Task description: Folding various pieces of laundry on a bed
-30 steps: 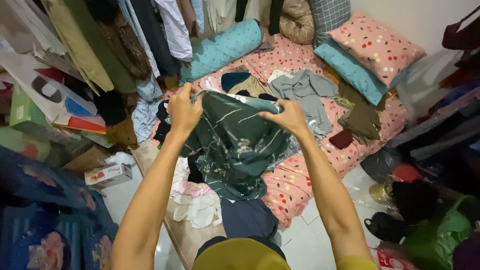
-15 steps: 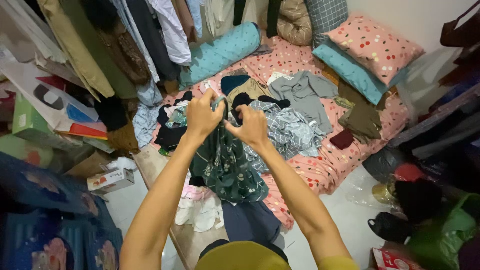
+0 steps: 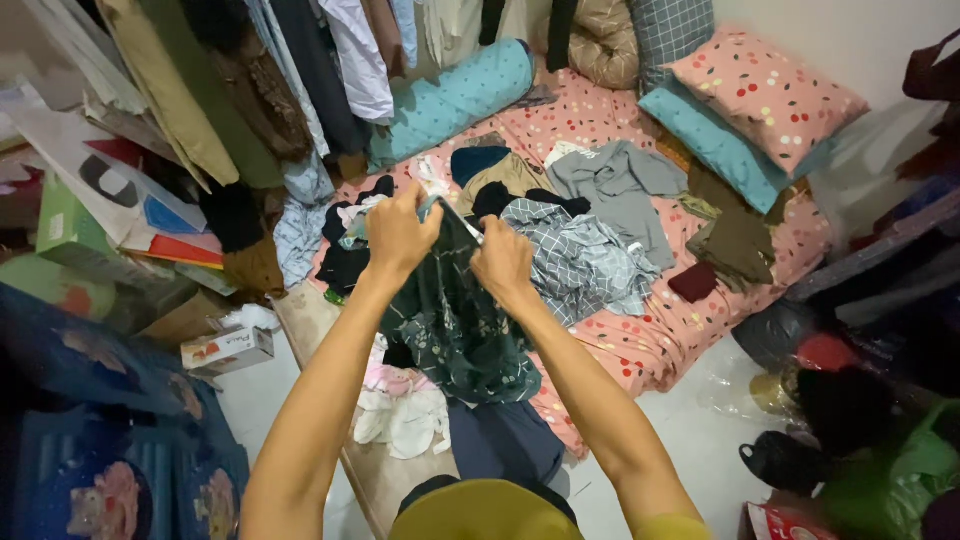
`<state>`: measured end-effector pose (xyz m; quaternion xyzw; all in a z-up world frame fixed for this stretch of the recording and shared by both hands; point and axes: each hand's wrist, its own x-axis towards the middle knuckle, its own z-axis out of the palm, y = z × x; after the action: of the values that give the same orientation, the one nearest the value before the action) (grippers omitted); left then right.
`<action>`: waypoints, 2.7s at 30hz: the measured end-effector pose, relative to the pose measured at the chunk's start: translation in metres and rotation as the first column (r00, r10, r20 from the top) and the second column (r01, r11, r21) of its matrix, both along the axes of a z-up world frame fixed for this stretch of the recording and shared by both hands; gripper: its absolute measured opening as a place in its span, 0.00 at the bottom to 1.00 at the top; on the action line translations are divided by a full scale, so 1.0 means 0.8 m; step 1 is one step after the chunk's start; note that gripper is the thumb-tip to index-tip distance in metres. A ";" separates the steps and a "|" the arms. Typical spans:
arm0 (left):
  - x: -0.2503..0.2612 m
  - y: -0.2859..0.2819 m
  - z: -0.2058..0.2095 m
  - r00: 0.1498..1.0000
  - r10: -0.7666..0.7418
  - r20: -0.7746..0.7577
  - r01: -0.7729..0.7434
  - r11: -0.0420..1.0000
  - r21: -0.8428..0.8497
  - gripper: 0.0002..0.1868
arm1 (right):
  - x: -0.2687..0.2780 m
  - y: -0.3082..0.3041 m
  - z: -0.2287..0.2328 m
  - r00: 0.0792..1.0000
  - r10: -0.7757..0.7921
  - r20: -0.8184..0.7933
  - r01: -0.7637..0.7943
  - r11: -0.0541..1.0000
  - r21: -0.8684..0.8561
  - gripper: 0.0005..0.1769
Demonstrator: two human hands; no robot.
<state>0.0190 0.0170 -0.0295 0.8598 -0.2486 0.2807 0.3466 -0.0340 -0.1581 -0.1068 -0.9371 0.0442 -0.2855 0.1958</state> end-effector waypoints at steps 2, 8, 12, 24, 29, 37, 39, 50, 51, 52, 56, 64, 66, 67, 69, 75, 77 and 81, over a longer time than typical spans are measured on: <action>0.008 0.009 -0.007 1.000 0.027 0.000 -0.027 1.000 0.004 0.13 | -0.002 -0.012 -0.006 1.000 0.015 0.025 -0.016 1.000 0.024 0.20; 0.018 0.031 -0.016 0.991 0.126 0.042 -0.128 0.991 0.030 0.14 | -0.002 -0.071 -0.016 0.991 -0.007 -0.131 0.013 0.999 0.049 0.24; 0.017 0.041 -0.012 0.981 0.147 -0.129 -0.151 0.988 -0.026 0.11 | 0.001 -0.125 0.007 0.972 0.079 -0.222 -0.024 0.971 0.239 0.22; 0.012 0.060 0.006 0.959 -0.030 -0.280 0.056 0.995 0.084 0.23 | -0.015 -0.238 0.029 0.891 0.421 -0.169 -0.278 0.802 0.529 0.10; -0.008 0.053 0.023 0.921 -0.090 -0.379 0.191 0.952 0.239 0.36 | -0.079 -0.229 0.108 0.873 0.388 -0.294 -0.209 0.844 0.494 0.15; -0.021 0.007 0.018 0.924 -0.210 -0.319 0.356 0.777 0.519 0.45 | -0.167 -0.267 0.108 0.831 0.337 -0.444 -0.206 0.926 0.316 0.40; -0.036 -0.007 0.013 0.911 -0.229 -0.343 0.399 0.700 0.592 0.47 | -0.195 -0.278 0.099 0.813 0.310 -0.494 -0.249 0.950 0.187 0.43; -0.153 -0.103 0.015 0.836 -0.310 -0.453 0.531 0.668 0.521 0.33 | -0.353 -0.392 0.062 0.938 -0.125 -0.323 0.077 0.984 -0.159 0.19; -0.162 -0.113 0.010 0.825 -0.309 -0.474 0.545 0.657 0.521 0.25 | -0.375 -0.388 0.079 0.945 -0.150 -0.289 0.125 0.987 -0.102 0.20; -0.178 -0.124 0.007 0.822 -0.319 -0.472 0.552 0.653 0.519 0.25 | -0.401 -0.391 0.088 0.944 -0.160 -0.288 0.135 0.985 -0.105 0.20; -0.248 -0.167 0.012 0.889 -0.318 -0.328 0.442 0.785 0.435 0.21 | -0.495 -0.406 0.115 0.943 -0.256 -0.211 0.251 0.967 -0.048 0.20; -0.336 -0.266 0.015 0.815 -0.578 -0.048 0.580 0.811 0.083 0.10 | -0.656 -0.439 0.147 0.880 -0.470 -0.069 0.471 0.882 -0.003 0.21; -0.346 -0.298 0.016 0.787 -0.608 -0.108 0.612 0.791 0.006 0.09 | -0.690 -0.438 0.164 0.837 -0.548 -0.003 0.547 0.836 0.031 0.18; -0.351 -0.310 0.018 0.772 -0.627 -0.104 0.631 0.776 0.006 0.09 | -0.706 -0.437 0.168 0.823 -0.568 0.000 0.568 0.823 0.030 0.18; -0.366 -0.342 0.020 0.707 -0.702 -0.084 0.702 0.711 -0.037 0.11 | -0.740 -0.442 0.175 0.809 -0.587 0.022 0.586 0.809 0.049 0.19; -0.431 -0.380 0.053 0.630 -0.718 -0.296 0.681 0.694 -0.234 0.14 | -0.810 -0.474 0.145 0.856 -0.496 0.147 0.490 0.868 0.074 0.14; -0.452 -0.386 0.073 0.587 -0.746 -0.315 0.694 0.664 -0.279 0.15 | -0.822 -0.477 0.146 0.860 -0.492 0.135 0.474 0.868 0.146 0.13; -0.468 -0.381 0.095 0.541 -0.789 -0.290 0.752 0.609 -0.254 0.19 | -0.831 -0.474 0.146 0.852 -0.495 0.168 0.422 0.841 0.338 0.13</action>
<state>-0.3552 -0.2877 0.0467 0.6805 -0.5161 -0.0574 0.5170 -0.6986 -0.5376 0.0103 -0.8164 0.2851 -0.4299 0.2597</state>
